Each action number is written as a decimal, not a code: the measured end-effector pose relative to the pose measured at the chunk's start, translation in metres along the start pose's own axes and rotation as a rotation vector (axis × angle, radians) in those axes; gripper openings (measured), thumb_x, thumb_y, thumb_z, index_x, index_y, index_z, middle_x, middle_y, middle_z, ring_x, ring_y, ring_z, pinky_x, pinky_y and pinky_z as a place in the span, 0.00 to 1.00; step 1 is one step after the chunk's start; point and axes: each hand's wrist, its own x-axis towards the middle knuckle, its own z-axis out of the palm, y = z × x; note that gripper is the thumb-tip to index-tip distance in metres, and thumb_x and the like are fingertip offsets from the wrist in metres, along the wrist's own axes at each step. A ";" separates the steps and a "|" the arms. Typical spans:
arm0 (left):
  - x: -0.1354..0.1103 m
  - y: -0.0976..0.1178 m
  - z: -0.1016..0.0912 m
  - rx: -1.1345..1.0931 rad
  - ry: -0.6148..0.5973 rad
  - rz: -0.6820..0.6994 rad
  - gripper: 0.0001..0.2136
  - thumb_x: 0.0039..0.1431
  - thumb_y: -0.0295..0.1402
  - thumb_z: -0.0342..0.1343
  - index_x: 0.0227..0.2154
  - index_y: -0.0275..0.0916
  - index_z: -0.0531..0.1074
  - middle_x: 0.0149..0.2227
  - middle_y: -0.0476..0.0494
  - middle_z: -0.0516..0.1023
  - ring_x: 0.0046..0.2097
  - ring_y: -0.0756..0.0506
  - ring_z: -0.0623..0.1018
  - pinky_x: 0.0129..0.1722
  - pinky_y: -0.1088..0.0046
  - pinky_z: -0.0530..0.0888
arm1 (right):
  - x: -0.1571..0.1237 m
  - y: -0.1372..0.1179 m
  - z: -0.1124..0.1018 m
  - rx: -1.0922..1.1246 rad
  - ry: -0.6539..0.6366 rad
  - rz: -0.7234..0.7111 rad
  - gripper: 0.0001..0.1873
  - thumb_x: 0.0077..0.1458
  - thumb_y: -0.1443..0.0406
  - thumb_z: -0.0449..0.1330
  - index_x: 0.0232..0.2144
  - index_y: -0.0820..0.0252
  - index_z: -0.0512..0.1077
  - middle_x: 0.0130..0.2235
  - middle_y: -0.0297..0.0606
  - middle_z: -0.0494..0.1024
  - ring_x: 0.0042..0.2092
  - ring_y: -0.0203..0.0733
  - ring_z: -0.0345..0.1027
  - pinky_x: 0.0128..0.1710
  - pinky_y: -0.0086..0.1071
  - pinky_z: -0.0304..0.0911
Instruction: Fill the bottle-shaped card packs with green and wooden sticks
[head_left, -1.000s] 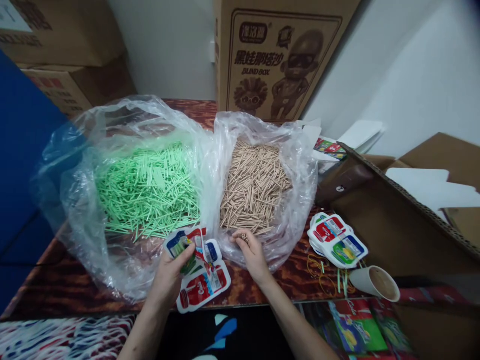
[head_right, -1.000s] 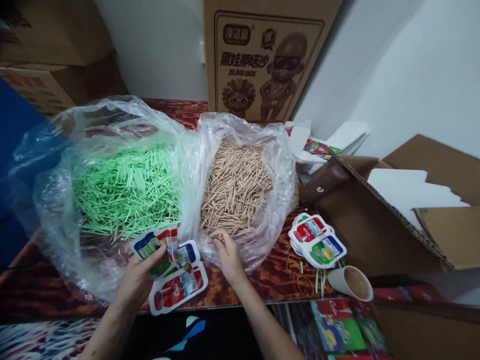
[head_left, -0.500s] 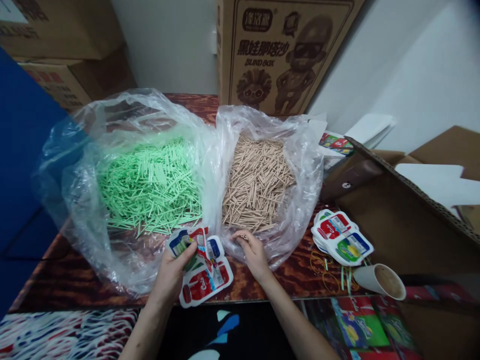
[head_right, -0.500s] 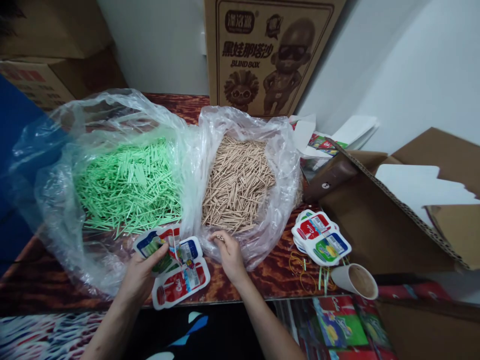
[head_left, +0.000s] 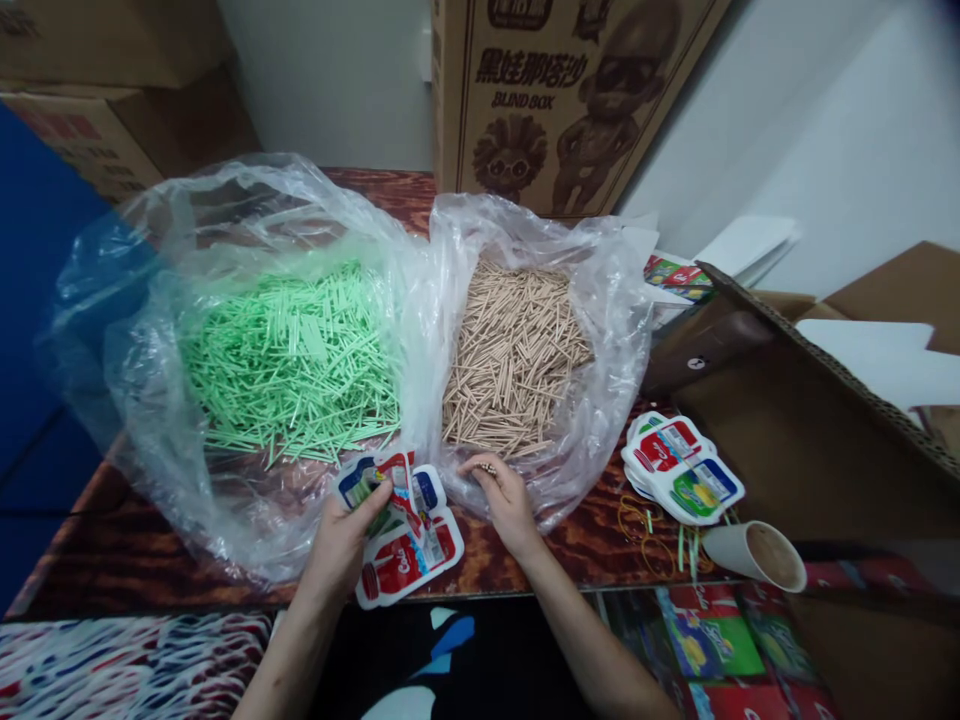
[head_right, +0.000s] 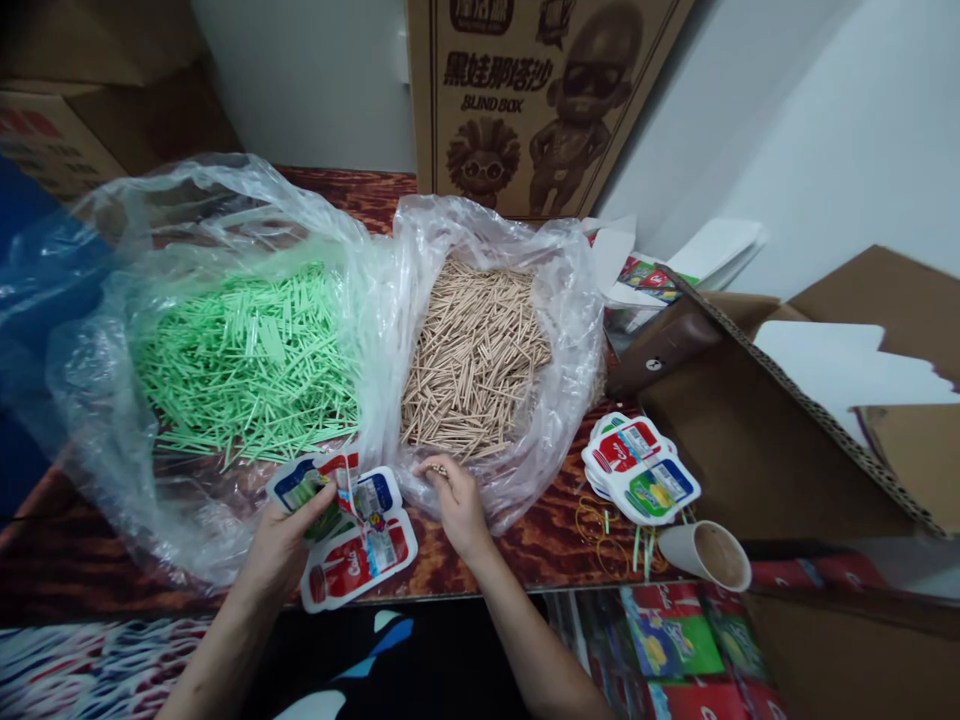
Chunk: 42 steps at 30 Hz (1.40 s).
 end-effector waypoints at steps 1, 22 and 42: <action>0.000 -0.001 0.000 0.002 -0.008 -0.003 0.13 0.40 0.33 0.70 0.30 0.36 0.78 0.29 0.48 0.82 0.30 0.46 0.80 0.34 0.71 0.78 | 0.000 0.000 0.000 0.003 0.000 0.000 0.09 0.59 0.63 0.52 0.32 0.55 0.73 0.34 0.35 0.78 0.40 0.42 0.71 0.43 0.33 0.63; -0.005 -0.005 0.006 0.260 -0.131 0.047 0.11 0.46 0.38 0.66 0.29 0.36 0.77 0.28 0.48 0.80 0.30 0.47 0.78 0.33 0.74 0.75 | 0.000 0.004 0.001 0.015 -0.005 -0.005 0.09 0.60 0.63 0.53 0.32 0.57 0.72 0.33 0.36 0.77 0.39 0.41 0.70 0.42 0.32 0.62; -0.003 -0.007 -0.005 0.365 -0.159 0.100 0.12 0.48 0.40 0.63 0.30 0.35 0.76 0.28 0.48 0.78 0.31 0.47 0.76 0.35 0.72 0.74 | 0.002 -0.002 -0.003 -0.024 -0.021 -0.037 0.10 0.60 0.64 0.54 0.33 0.58 0.74 0.35 0.37 0.78 0.41 0.41 0.71 0.44 0.32 0.62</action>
